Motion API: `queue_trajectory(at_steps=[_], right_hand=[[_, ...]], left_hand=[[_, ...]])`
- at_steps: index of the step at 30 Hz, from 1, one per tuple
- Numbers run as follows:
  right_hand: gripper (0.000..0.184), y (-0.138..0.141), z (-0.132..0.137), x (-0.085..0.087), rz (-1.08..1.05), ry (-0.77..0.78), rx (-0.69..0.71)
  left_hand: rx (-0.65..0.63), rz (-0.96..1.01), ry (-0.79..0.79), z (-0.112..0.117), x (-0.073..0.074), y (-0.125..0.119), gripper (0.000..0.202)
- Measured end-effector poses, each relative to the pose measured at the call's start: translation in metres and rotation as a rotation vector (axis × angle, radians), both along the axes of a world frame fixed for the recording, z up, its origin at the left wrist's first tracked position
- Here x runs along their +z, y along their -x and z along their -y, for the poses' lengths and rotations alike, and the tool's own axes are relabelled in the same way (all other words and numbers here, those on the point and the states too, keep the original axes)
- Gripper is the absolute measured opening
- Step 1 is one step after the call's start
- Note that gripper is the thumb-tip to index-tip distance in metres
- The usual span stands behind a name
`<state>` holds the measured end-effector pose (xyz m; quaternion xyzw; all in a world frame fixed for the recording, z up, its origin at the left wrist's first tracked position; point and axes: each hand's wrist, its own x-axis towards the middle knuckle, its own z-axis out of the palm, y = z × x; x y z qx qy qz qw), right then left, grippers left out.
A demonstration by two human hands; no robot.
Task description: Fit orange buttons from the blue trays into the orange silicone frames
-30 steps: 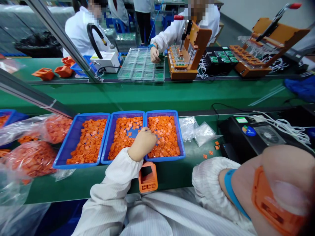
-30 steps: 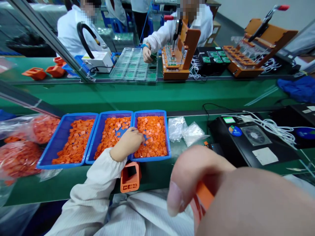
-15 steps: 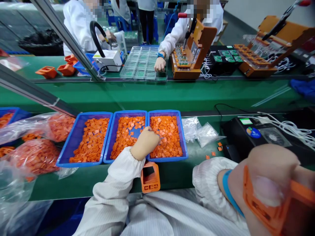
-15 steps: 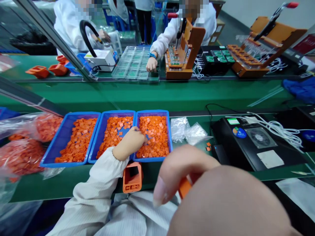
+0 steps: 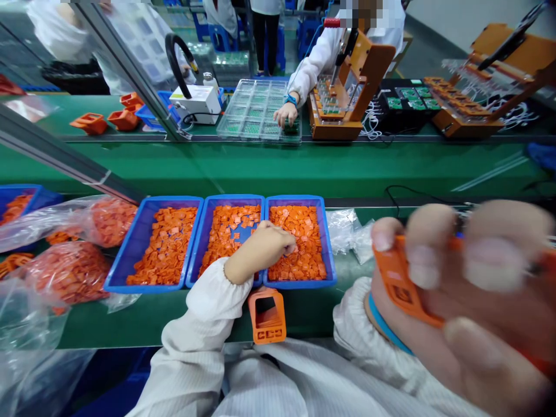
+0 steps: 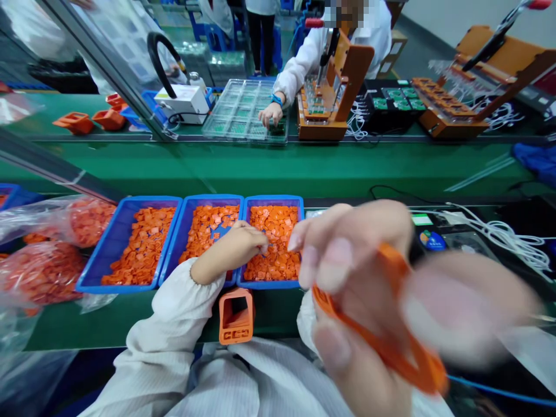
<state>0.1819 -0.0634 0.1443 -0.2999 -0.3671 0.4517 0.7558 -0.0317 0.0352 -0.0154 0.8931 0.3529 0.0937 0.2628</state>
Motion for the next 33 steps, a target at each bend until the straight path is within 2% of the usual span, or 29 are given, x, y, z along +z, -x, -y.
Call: queue_trajectory(at_steps=[2, 3, 5, 8, 9, 13, 15, 17, 20, 22, 28, 31, 33], right_hand=[[0.035, 0.017, -0.019, -0.008, 0.131, -0.125, -0.022], [0.03, 0.025, -0.029, -0.016, 0.108, -0.135, -0.017], [0.029, 0.034, -0.045, -0.035, 0.041, -0.105, 0.013], [0.016, 0.038, -0.064, -0.059, -0.076, -0.03, 0.105], [0.016, 0.038, -0.068, -0.064, -0.113, -0.021, 0.135], [0.039, 0.042, -0.082, -0.073, -0.166, -0.039, 0.17], [0.04, 0.049, -0.086, -0.076, -0.177, -0.046, 0.152], [0.034, 0.059, -0.089, -0.081, -0.196, -0.056, 0.108], [0.022, 0.077, -0.089, -0.091, -0.182, -0.092, 0.033], [0.023, 0.087, -0.087, -0.095, -0.131, -0.114, 0.006], [0.031, 0.107, -0.073, -0.096, -0.022, -0.12, -0.047], [0.029, 0.113, -0.072, -0.097, -0.055, -0.169, -0.072], [0.029, 0.115, -0.075, -0.101, -0.062, -0.214, -0.107]], left_hand=[[0.0, 0.075, 0.052, -0.001, 0.003, 0.001, 0.03], [0.009, 0.12, 0.07, 0.0, 0.005, 0.002, 0.029], [0.04, 0.246, 0.074, 0.0, 0.01, 0.004, 0.027], [0.103, 0.454, 0.066, 0.003, 0.02, 0.01, 0.023], [0.145, 0.5, 0.075, 0.004, 0.024, 0.012, 0.023], [0.383, 0.683, 0.179, 0.007, 0.034, 0.019, 0.022], [0.466, 0.847, 0.288, 0.009, 0.035, 0.019, 0.019], [0.502, 1.004, 0.411, 0.011, 0.035, 0.017, 0.017], [0.514, 1.186, 0.488, 0.016, 0.036, 0.011, 0.019], [0.508, 1.246, 0.506, 0.019, 0.038, 0.006, 0.02], [0.453, 1.25, 0.508, 0.031, 0.041, -0.003, 0.023], [0.427, 1.285, 0.612, 0.035, 0.042, -0.005, 0.02], [0.447, 1.341, 0.701, 0.037, 0.046, -0.006, 0.026]])
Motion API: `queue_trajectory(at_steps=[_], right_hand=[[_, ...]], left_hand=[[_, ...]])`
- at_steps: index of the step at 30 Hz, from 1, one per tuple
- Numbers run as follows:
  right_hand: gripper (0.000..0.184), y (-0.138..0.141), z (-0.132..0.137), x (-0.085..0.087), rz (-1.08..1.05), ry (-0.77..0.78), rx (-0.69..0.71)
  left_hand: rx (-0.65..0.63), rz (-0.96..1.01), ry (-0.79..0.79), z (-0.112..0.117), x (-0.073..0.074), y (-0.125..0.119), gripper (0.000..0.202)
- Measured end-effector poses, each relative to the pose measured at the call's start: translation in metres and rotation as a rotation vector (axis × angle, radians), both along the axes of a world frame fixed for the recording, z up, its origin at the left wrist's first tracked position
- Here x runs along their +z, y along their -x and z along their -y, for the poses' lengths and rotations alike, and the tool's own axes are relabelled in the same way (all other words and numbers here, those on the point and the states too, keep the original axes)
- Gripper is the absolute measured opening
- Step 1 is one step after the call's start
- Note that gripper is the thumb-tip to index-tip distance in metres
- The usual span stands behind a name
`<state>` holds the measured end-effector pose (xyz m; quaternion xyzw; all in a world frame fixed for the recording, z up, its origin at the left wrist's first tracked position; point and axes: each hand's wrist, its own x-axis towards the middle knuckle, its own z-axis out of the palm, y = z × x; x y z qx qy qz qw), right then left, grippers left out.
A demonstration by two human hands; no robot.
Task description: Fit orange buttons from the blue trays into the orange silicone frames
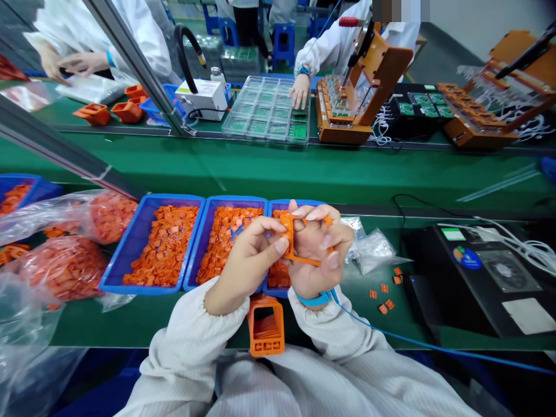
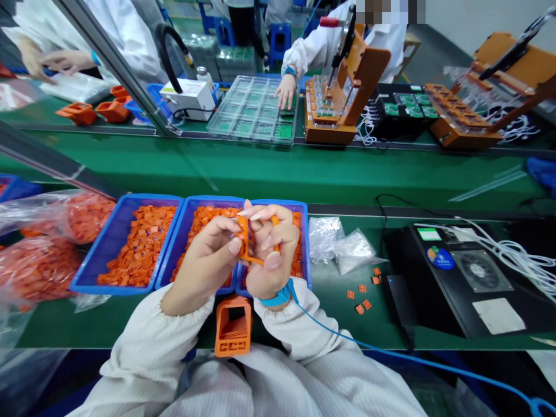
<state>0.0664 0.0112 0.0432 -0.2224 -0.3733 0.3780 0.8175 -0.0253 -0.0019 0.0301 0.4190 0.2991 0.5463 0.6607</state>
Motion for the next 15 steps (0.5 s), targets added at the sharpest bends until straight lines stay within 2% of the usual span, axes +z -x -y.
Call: queue_trajectory(at_steps=[4, 6, 10, 15], right_hand=[[0.028, 0.004, -0.008, -0.01, 0.018, -0.151, -0.051], [0.029, 0.005, -0.01, -0.012, 0.051, -0.16, -0.089], [0.033, 0.009, -0.011, -0.014, 0.086, -0.124, -0.156], [0.039, 0.01, -0.009, -0.017, 0.099, -0.134, -0.12]], left_hand=[[-0.049, 0.143, 0.171, 0.0, 0.007, -0.002, 0.041], [-0.076, 0.175, 0.214, -0.001, 0.008, -0.001, 0.042], [-0.13, 0.161, 0.207, -0.004, 0.007, -0.001, 0.032], [-0.099, 0.142, 0.174, -0.003, 0.006, -0.001, 0.034]])
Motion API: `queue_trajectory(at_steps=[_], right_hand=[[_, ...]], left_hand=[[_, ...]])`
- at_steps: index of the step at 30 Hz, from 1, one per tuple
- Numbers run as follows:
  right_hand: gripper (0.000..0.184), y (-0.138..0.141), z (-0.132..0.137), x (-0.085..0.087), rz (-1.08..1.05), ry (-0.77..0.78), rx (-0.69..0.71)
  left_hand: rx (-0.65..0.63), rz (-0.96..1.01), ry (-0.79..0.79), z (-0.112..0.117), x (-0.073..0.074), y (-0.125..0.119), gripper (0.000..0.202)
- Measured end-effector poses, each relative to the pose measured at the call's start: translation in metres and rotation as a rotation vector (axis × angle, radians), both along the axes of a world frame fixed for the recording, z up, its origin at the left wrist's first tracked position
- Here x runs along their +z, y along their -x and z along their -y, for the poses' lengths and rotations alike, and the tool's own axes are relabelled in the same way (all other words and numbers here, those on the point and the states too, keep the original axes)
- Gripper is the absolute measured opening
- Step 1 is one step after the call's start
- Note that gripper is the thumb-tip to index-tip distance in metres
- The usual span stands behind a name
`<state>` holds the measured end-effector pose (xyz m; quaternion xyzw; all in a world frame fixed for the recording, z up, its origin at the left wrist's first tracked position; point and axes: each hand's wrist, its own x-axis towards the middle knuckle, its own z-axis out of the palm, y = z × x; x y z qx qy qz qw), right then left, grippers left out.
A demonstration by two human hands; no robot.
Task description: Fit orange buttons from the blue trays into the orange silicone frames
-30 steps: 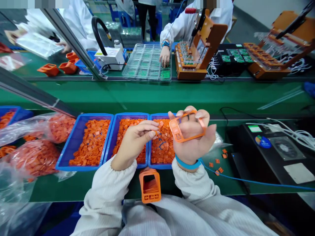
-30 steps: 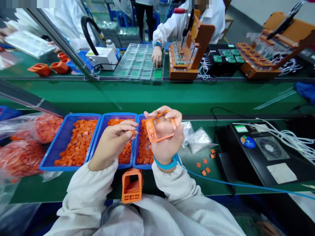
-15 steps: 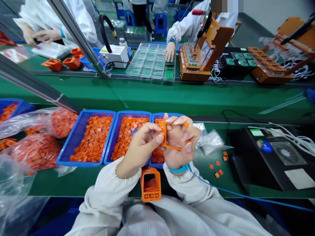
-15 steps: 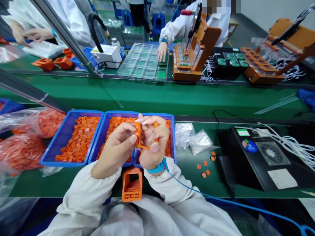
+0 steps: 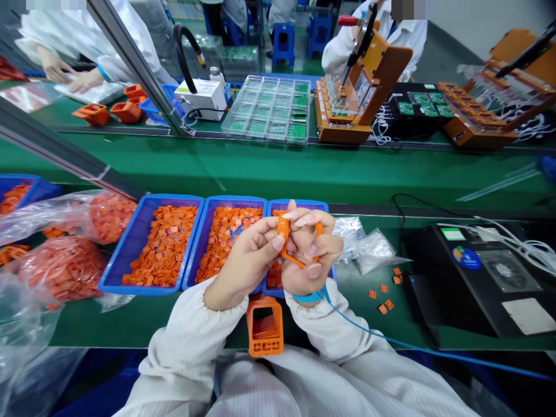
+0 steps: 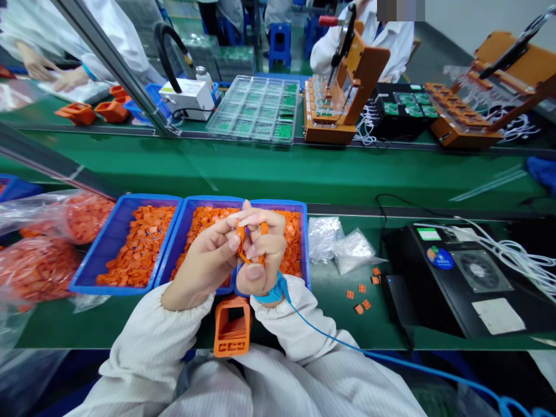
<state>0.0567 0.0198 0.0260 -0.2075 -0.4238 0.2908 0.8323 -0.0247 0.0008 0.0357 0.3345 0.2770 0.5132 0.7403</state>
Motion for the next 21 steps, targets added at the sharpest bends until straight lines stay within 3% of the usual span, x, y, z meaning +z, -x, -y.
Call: queue_trajectory(at_steps=[3, 6, 9, 11, 13, 15, 17, 19, 21], right_hand=[[0.036, 0.0, 0.003, -0.001, 0.037, -0.05, -0.003], [0.042, -0.001, 0.007, 0.001, 0.037, -0.006, -0.023], [0.047, -0.004, 0.011, 0.005, -0.034, 0.075, 0.07], [0.044, -0.01, 0.012, 0.01, -0.095, 0.165, 0.199], [0.034, -0.017, 0.011, 0.016, -0.16, 0.263, 0.361], [0.023, -0.024, 0.011, 0.021, -0.201, 0.328, 0.567], [0.021, -0.027, 0.011, 0.023, -0.206, 0.376, 0.786], [0.024, -0.028, 0.012, 0.023, -0.195, 0.421, 0.97], [0.026, -0.027, 0.014, 0.022, -0.147, 0.471, 1.097]], left_hand=[[0.028, -0.06, -0.039, 0.002, -0.003, 0.0, 0.033], [0.02, -0.116, -0.095, 0.002, -0.007, 0.003, 0.034], [-0.05, -0.26, -0.231, 0.0, -0.005, 0.013, 0.035], [0.034, -0.478, -0.44, -0.002, 0.0, 0.024, 0.046], [0.25, -0.778, -0.785, -0.003, 0.005, 0.039, 0.058], [0.389, -1.076, -1.173, -0.001, 0.01, 0.054, 0.045], [0.346, -1.279, -1.464, 0.004, 0.012, 0.066, 0.025], [0.298, -1.374, -1.582, 0.015, 0.013, 0.075, 0.028], [0.32, -1.414, -1.574, 0.03, 0.012, 0.081, 0.029]])
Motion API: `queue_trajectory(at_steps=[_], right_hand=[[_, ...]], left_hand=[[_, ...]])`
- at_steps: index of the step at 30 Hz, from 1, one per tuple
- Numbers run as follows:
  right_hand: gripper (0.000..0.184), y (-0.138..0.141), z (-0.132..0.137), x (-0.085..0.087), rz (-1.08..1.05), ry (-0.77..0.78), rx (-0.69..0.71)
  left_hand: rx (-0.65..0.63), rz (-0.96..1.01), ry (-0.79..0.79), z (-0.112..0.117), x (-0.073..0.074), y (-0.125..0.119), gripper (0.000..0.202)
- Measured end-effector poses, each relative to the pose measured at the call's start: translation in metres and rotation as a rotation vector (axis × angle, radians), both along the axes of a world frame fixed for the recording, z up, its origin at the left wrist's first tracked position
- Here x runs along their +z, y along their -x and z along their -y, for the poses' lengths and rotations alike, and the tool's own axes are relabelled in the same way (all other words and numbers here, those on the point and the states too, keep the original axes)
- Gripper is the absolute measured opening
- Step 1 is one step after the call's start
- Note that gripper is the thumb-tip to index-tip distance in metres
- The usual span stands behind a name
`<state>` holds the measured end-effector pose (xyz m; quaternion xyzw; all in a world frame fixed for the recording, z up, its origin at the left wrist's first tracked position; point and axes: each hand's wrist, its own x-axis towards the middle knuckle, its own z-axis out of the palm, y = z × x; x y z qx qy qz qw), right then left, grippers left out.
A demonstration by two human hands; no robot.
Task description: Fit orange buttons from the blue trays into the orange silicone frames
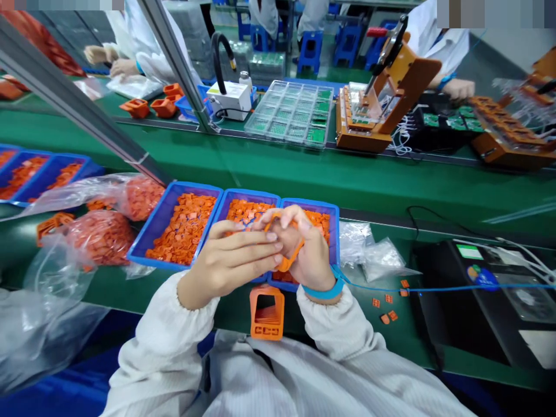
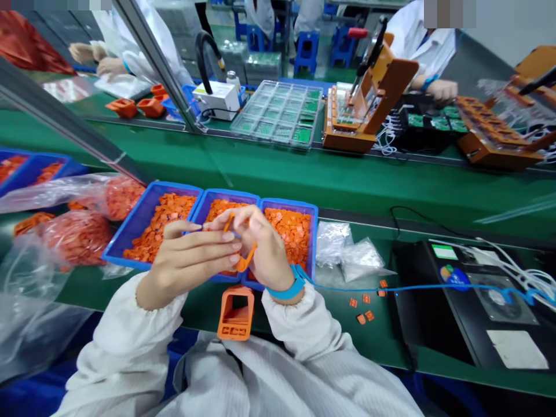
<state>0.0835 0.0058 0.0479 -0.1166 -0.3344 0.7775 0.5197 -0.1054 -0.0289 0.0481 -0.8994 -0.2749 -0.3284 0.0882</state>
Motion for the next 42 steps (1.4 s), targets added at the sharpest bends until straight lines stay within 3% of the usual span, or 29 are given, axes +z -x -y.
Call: queue_trajectory(at_steps=[3, 7, 11, 14, 17, 20, 24, 28, 35, 42], right_hand=[[0.039, 0.0, 0.001, -0.001, 0.099, -0.009, 0.051], [0.048, -0.012, -0.006, 0.002, 0.113, 0.022, -0.095], [0.045, -0.027, -0.016, 0.004, 0.102, 0.053, -0.198], [0.043, -0.032, -0.02, 0.002, 0.101, 0.061, -0.229], [0.041, -0.033, -0.02, 0.001, 0.104, 0.054, -0.229], [0.039, -0.033, -0.019, 0.002, 0.13, 0.041, -0.237], [0.038, -0.035, -0.018, 0.003, 0.153, 0.028, -0.257], [0.037, -0.037, -0.019, 0.002, 0.108, 0.029, -0.258], [0.036, -0.034, -0.02, 0.001, 0.161, 0.035, -0.256], [0.036, -0.031, -0.019, 0.001, 0.155, 0.034, -0.235]], left_hand=[[0.106, 0.053, 0.059, 0.03, -0.001, 0.01, 0.027], [0.153, 0.146, 0.289, 0.078, -0.012, 0.034, 0.01], [0.092, 0.076, 0.774, 0.121, -0.047, 0.054, 0.013], [0.215, -0.017, 0.981, 0.138, -0.081, 0.057, 0.003], [0.413, -0.138, 0.981, 0.139, -0.11, 0.053, 0.006], [0.481, -0.203, 0.876, 0.132, -0.123, 0.049, 0.009], [0.45, -0.215, 0.843, 0.127, -0.115, 0.045, 0.014], [0.306, -0.136, 0.822, 0.126, -0.093, 0.036, 0.021], [0.152, 0.102, 0.585, 0.127, -0.054, 0.017, 0.021], [0.034, 0.006, 0.532, 0.116, -0.05, -0.01, 0.017]])
